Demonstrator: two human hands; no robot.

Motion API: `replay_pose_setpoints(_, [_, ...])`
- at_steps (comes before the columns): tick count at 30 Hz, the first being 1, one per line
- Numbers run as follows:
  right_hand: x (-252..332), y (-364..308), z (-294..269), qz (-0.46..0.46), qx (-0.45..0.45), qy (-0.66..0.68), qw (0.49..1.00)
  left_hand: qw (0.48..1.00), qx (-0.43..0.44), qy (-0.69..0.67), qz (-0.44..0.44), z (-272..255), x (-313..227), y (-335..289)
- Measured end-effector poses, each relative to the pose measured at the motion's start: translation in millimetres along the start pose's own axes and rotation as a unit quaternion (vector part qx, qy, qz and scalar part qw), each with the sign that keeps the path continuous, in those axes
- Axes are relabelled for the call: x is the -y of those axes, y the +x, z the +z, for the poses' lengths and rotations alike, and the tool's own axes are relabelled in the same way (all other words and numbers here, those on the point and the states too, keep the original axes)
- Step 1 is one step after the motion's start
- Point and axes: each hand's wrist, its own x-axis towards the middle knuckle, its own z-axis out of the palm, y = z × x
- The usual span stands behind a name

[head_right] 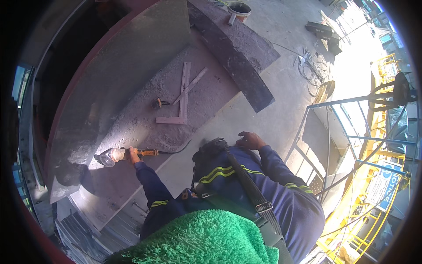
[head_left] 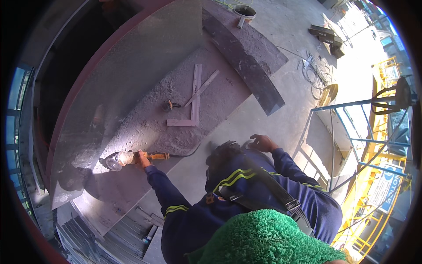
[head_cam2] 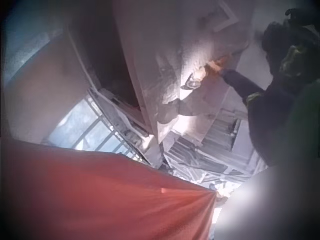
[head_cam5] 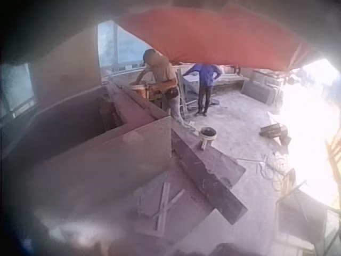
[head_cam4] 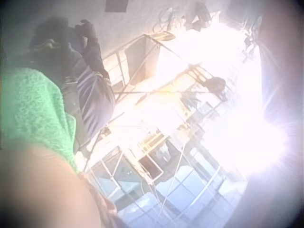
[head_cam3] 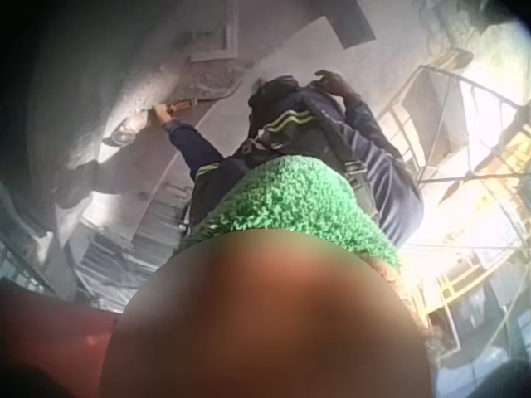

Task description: The person uses a wire brush to scrub a concrete surface, then switches to a power tool to grind or clean the same area. They continue alternating between brushing and grinding while other workers are present nearby.

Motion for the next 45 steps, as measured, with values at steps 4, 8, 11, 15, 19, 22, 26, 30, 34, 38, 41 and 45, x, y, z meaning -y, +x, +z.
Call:
replay_pose_setpoints(4, [-17, -7, 4, 0.04, -0.008, 0.025, 0.999, 0.969, -0.168, 0.18, 0.011, 9, -20, -38])
replay_pose_setpoints(8, [-21, -21, 5, 0.09, 0.022, 0.06, 0.994, 0.983, -0.127, 0.127, 0.046, 6, -32, -51])
replay_pose_setpoints(11, [-25, -25, 10, 0.106, 0.023, 0.021, 0.994, 0.985, -0.099, 0.134, 0.04, 7, -43, -62])
replay_pose_setpoints(15, [-35, -24, 8, 0.103, 0.009, 0.035, 0.994, 0.969, -0.092, 0.212, 0.087, 13, -48, -70])
replay_pose_setpoints(19, [-44, -23, 7, 0.106, -0.003, 0.051, 0.993, 0.917, -0.145, 0.351, 0.118, 16, -45, -67])
replay_pose_setpoints(22, [-53, -22, 4, 0.12, -0.006, 0.089, 0.989, 0.912, -0.173, 0.366, 0.069, 20, -38, -63])
replay_pose_setpoints(26, [-63, -16, -5, 0.139, 0.0, 0.205, 0.969, 0.93, -0.183, 0.312, 0.07, 21, -27, -71])
replay_pose_setpoints(30, [-59, -1, -22, 0.137, -0.084, 0.393, 0.905, 0.955, -0.166, 0.23, 0.087, 14, -18, -70])
replay_pose_setpoints(34, [-50, 22, -45, 0.132, -0.158, 0.467, 0.86, 0.979, -0.141, 0.144, 0.036, 5, -6, -49])
replay_pose_setpoints(38, [-47, 34, -51, 0.099, -0.126, 0.463, 0.872, 0.988, -0.136, 0.077, -0.003, -4, 0, -43])
replay_pose_setpoints(41, [-47, 39, -54, 0.126, -0.081, 0.462, 0.874, 0.962, -0.233, 0.139, 0.013, -6, -7, -50])
replay_pose_setpoints(45, [-47, 45, -62, 0.151, -0.054, 0.471, 0.867, 0.961, -0.212, 0.168, 0.059, -3, -19, -55])
